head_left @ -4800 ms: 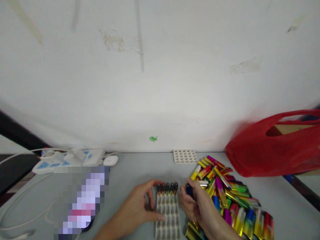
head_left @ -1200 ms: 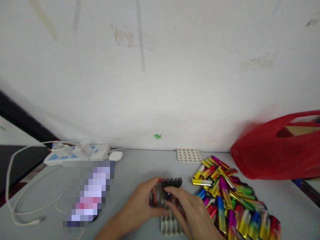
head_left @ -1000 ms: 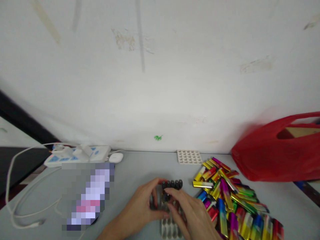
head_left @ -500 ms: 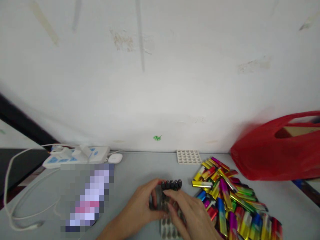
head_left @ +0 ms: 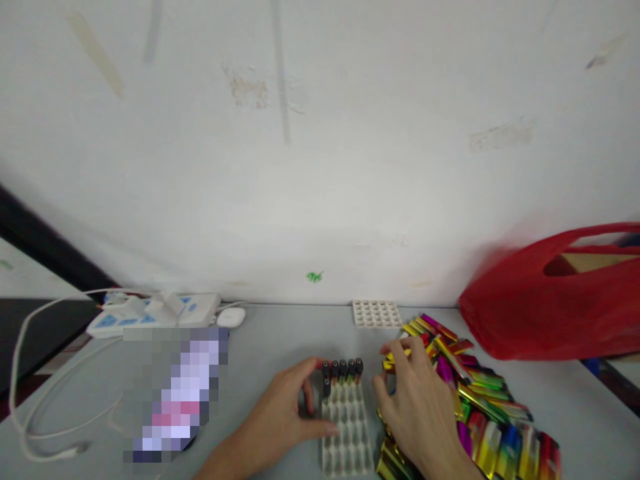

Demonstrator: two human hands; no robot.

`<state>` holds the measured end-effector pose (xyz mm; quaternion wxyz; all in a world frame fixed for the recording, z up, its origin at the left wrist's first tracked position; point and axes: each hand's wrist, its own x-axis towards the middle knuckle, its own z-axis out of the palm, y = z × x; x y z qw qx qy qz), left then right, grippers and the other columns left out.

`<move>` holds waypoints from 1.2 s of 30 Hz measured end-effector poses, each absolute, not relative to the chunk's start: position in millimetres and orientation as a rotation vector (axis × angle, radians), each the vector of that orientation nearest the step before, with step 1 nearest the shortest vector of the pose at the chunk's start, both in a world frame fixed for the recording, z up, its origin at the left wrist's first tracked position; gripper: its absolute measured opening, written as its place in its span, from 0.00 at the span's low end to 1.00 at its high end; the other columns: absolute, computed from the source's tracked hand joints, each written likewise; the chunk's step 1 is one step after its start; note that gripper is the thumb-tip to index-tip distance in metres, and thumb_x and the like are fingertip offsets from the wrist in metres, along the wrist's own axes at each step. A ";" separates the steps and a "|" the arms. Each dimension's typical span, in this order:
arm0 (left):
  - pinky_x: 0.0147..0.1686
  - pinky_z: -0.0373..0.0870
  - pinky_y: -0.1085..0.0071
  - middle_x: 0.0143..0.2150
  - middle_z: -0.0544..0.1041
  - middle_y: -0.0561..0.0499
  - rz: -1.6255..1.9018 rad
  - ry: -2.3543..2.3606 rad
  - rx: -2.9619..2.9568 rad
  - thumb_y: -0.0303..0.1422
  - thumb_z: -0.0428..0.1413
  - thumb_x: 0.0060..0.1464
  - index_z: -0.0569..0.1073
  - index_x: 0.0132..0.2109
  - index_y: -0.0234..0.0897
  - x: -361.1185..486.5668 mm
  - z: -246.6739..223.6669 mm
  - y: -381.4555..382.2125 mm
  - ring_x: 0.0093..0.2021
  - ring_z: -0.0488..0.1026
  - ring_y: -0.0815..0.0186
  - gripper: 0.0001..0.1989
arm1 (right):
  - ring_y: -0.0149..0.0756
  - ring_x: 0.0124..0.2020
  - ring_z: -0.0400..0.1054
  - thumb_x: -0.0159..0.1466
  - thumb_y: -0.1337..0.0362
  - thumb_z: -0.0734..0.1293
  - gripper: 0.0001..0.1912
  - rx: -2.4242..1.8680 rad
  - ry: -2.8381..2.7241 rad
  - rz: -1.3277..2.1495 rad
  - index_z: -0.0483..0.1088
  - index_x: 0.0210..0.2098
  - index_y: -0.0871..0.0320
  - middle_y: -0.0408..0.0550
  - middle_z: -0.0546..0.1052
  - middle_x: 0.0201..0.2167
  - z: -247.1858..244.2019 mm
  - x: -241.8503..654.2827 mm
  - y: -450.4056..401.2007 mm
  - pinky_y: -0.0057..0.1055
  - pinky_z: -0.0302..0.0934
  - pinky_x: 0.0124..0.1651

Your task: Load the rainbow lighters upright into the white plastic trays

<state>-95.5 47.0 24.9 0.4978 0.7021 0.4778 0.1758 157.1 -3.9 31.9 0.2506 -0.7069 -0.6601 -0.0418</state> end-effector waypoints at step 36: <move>0.36 0.65 0.71 0.33 0.76 0.60 0.403 1.153 1.712 0.39 0.81 0.44 0.79 0.66 0.41 -96.2 27.4 47.6 0.34 0.73 0.63 0.42 | 0.48 0.42 0.82 0.79 0.69 0.63 0.12 -1.807 -1.969 -0.294 0.76 0.57 0.53 0.54 0.81 0.49 23.3 170.8 0.6 0.38 0.71 0.38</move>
